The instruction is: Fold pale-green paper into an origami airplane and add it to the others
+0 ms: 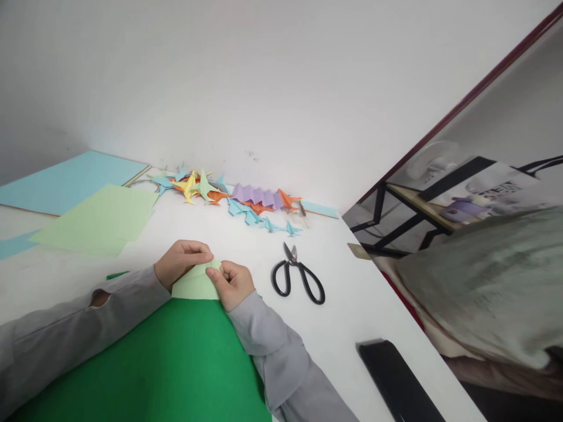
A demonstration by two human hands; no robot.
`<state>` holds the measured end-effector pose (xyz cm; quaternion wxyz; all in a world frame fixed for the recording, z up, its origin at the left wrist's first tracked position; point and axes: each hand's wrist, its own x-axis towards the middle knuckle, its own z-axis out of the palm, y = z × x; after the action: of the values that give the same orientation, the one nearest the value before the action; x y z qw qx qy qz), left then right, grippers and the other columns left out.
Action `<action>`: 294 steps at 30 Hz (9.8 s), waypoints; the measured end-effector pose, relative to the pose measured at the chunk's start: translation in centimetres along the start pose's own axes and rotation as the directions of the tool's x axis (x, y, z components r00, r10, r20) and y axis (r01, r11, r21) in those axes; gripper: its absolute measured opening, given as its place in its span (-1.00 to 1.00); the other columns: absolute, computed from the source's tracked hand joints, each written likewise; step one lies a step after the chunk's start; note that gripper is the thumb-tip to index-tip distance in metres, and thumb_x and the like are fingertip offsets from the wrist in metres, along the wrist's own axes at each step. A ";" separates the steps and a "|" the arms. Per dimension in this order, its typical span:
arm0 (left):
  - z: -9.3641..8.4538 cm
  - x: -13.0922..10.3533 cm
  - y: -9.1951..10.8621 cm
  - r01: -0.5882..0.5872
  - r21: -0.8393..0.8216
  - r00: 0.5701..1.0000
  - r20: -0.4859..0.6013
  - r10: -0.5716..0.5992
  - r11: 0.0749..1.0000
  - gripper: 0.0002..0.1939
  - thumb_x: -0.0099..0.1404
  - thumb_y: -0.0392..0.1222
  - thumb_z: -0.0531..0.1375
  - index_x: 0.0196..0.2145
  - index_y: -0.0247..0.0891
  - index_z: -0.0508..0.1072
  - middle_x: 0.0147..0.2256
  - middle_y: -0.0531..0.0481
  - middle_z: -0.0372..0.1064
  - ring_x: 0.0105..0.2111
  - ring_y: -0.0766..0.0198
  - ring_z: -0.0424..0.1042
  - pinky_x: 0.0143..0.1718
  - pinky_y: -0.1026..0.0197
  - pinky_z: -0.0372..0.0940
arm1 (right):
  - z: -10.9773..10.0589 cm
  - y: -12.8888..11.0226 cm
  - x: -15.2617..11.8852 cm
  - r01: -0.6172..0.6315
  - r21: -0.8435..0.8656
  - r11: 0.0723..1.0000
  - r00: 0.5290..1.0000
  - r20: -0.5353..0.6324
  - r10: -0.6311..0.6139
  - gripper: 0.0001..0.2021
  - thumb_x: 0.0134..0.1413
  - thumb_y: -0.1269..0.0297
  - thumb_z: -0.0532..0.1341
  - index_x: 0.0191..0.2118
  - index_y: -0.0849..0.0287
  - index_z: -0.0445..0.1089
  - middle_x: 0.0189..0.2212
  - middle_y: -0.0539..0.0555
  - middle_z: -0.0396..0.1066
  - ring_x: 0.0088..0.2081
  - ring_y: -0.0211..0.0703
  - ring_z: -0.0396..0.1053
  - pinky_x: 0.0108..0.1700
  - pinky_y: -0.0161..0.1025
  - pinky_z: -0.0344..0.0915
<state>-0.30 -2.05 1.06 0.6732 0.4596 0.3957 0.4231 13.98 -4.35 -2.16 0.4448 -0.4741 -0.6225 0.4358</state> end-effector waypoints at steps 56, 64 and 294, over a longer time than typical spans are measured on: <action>0.0 0.5 -0.3 -0.010 -0.208 0.997 -0.082 -0.007 0.978 -0.70 -0.26 -0.23 0.40 -0.58 -0.41 0.39 -0.62 -0.01 0.37 -0.57 0.33 0.38 -0.59 0.32 0.28 | -0.7 -0.5 0.9 -0.115 0.569 0.814 0.967 -0.122 0.222 -0.80 -0.42 0.33 0.39 -0.53 0.26 0.43 -0.72 -0.03 0.41 -0.72 -0.35 0.29 -0.71 -0.45 0.29; -0.2 0.3 -0.1 0.109 -0.025 0.993 0.049 -0.108 0.994 -0.68 -0.25 -0.17 0.39 -0.60 -0.45 0.41 -0.66 -0.03 0.36 -0.63 0.32 0.37 -0.63 0.31 0.30 | -0.8 -0.4 1.3 -0.033 0.627 0.778 0.942 -0.240 0.233 -0.70 -0.53 0.42 0.41 -0.48 0.25 0.40 -0.74 -0.08 0.37 -0.75 -0.37 0.25 -0.74 -0.46 0.21; 2.0 -1.4 -0.7 0.090 0.039 0.962 0.256 -0.097 0.995 -0.84 -0.07 -0.23 0.24 -0.63 -0.39 0.36 -0.74 0.03 0.31 -0.76 0.30 0.32 -0.78 0.30 0.25 | -1.6 -1.3 0.5 -0.039 0.205 0.978 0.988 0.156 0.006 -0.54 -0.17 -0.06 0.21 -0.78 0.19 0.17 -0.95 -0.15 -0.01 -0.88 -0.45 -0.14 -0.80 -0.37 -0.23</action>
<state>1.19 -4.04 1.12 0.7319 0.5006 0.3316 0.3222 15.21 -3.85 -0.44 0.4371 -0.3968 -0.6009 0.5389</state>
